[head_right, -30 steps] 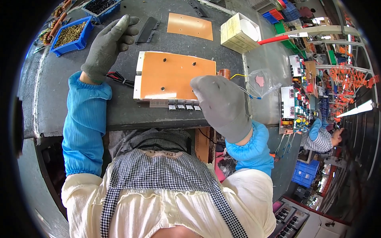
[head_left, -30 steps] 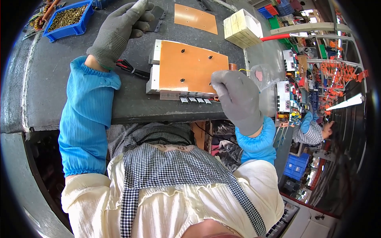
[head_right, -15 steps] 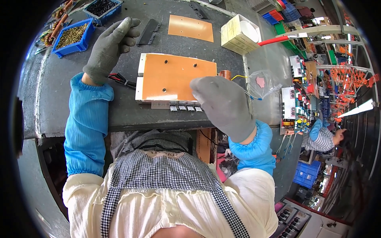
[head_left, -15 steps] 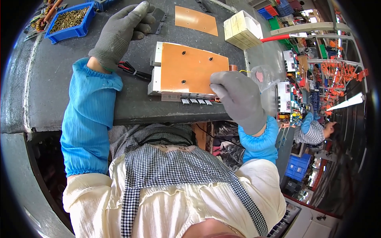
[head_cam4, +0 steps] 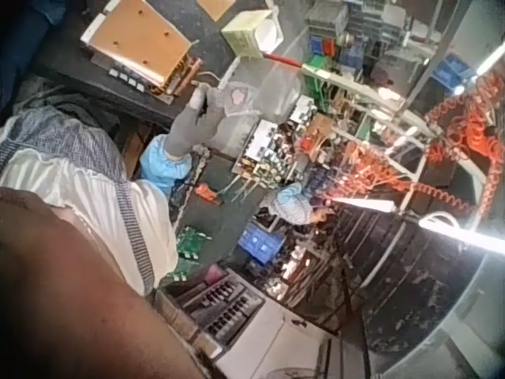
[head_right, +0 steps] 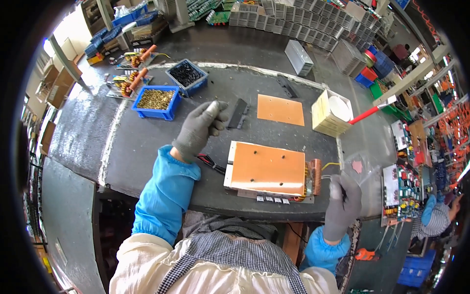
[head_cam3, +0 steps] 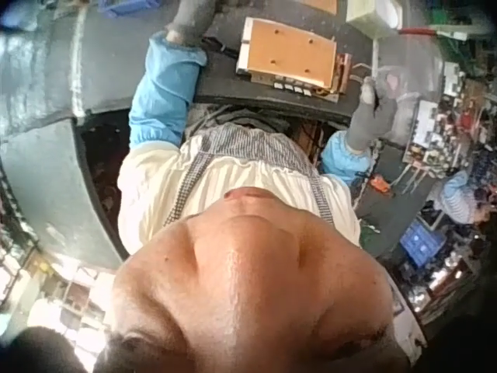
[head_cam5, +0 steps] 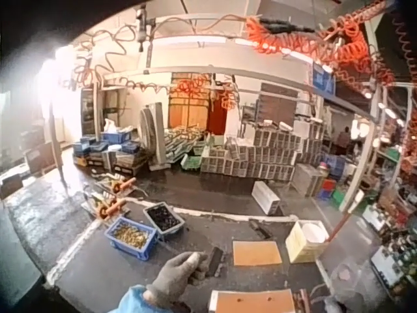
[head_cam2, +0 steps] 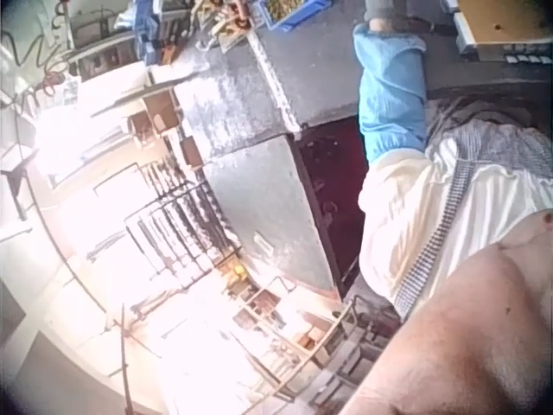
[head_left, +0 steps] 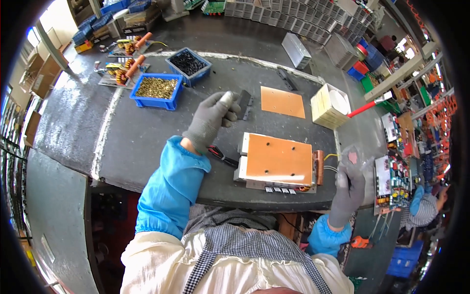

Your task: The person assembles electronic components by mounting a circuit board to a metal chassis with screws. The screws are driven into place using a power screwdriver.

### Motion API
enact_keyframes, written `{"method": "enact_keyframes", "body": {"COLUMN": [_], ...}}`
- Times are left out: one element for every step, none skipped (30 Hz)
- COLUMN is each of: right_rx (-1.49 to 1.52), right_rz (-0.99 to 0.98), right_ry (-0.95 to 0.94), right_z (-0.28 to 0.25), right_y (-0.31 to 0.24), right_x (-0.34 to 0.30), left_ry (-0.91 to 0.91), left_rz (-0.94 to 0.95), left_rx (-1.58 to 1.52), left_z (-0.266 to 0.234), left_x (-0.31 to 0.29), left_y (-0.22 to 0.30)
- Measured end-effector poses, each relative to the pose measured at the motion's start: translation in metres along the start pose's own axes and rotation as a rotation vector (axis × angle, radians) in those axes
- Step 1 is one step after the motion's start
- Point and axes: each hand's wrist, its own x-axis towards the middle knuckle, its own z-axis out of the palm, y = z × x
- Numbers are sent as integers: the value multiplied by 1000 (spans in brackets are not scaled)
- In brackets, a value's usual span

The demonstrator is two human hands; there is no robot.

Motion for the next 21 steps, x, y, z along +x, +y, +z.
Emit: {"method": "enact_keyframes", "body": {"right_rx": [-36, 88, 72, 1, -112, -101, 14, 5, 137, 44, -41, -70, -77, -99, -84, -62, -67, -73, -79, -73, -74], "right_rz": [80, 117, 138, 130, 147, 136, 110, 16, -37, -28, -79, -73, -88, -70, -28, 8, 13, 74, 134, 135, 136], "right_ry": [38, 88, 142, 127, 148, 127, 63, 59, 68, 87, 80, 141, 181, 214, 276, 333, 342, 334, 326, 328, 371], "right_z": [-6, -13, -16, -14, -19, -15, -14, -12, -11, -13, -18, -24, -28, -35, -40, -44, -49, -54, -59, -61, -66], "right_y": [4, 3, 2, -1, -5, -10, -2, 2, 27, 27, 34, 25, 18, 17, 17, 17, 19, 23, 26, 27, 29], "right_x": [-7, -18, -27, -32, -37, -34, -27, -21, -26, -27, -32, -39, -45, -52, -58, -63, -69, -76, -82, -86, -89], "left_ry": [-9, -31, -85, -46, -64, -49, -27, 19, 46, 60, -24, -65, -73, -114, -98, -74, -85, -88, -91, -51, -51], "left_rz": [-7, 1, -6, -2, -11, -22, -63, -39, -39, 18, 61, 43, 40, 28, 16, 9, 7, -7, -20, -6, -5], "left_rx": [-35, -33, -29, 32, 86, 16, 19, 26, 56, 97, 92, 34, -24, -16, 0, 16, 18, 11, 4, 10, 15], "left_z": [4, 10, 22, 19, 15, 6, 0, -16, -32, -27, -38, -39, -38, -27, -17, -10, -7, -7, -5, -4, -6], "left_x": [-1, 1, 6, 6, 15, 21, 24, 29, 34, 29, 29, 23, 24, 32, 36, 40, 41, 43, 45, 38, 35], "left_y": [1, 2, -2, -5, -13, -25, -28, -40, -43, -32, -25, -18, -12, -15, -18, -20, -23, -25, -27, -25, -24]}}
